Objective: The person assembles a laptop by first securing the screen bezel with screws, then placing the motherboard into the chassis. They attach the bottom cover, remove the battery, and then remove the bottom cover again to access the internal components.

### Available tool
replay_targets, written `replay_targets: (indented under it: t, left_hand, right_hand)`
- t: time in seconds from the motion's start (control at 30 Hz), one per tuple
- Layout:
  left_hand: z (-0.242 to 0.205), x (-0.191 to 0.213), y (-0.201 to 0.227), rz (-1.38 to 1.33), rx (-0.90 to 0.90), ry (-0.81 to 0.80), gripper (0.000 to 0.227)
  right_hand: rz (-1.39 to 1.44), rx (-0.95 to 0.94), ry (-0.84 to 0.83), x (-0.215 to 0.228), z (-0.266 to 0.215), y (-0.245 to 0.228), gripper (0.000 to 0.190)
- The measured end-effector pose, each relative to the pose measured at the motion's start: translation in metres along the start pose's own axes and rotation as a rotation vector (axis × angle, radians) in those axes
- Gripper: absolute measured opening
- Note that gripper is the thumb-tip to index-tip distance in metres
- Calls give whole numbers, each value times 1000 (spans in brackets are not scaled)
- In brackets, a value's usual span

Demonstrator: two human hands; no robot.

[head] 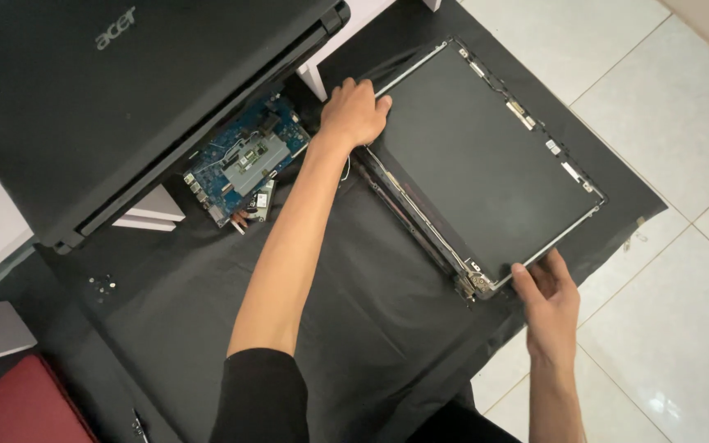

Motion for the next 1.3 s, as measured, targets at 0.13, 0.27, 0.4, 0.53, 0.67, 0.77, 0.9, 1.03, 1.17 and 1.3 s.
replay_targets:
  t: [0.13,0.27,0.4,0.53,0.67,0.77,0.9,1.03,1.17,1.3]
  left_hand:
    - [-1,0,-1,-5,47,-28,52]
    - [5,-10,-6,-7,46,-34,56]
    - [0,-4,-4,-10,67,-82,56]
    - [1,-7,-5,-15,79,-87,56]
    - [-1,-10,-8,-40,68,-43,55]
    - [-6,-2,-2,-40,68,-41,53]
    - [-25,20,5,-69,73,-130,51]
    - [-64,47,7,24,-62,-15,48]
    - [-129,121,-6,-23,-292,526,44]
    - [-182,161,-59,-258,24,558,37]
  right_hand:
    - [137,-193,74,1,-1,-2,65]
    - [325,-289,67,0,7,-11,56]
    - [370,-331,-26,6,25,7,33]
    - [387,-406,-22,14,36,17,23]
    - [103,-214,-10,10,31,3,33]
    - [-94,-130,-20,12,32,3,38]
    - [30,-145,-42,25,29,12,50]
    - [123,-175,-101,41,22,5,54]
    - [14,88,-45,51,12,-27,52]
    - [-160,477,-221,-3,-8,-99,32]
Point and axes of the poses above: each hand's wrist, its own z-axis towards the middle knuckle, its own x-axis out of the back of the hand, y = z × x, the point moved 5 cm from there along z, towards the middle knuckle, and after that the axes turned 13 degrees about y, right-handed, at the moved point
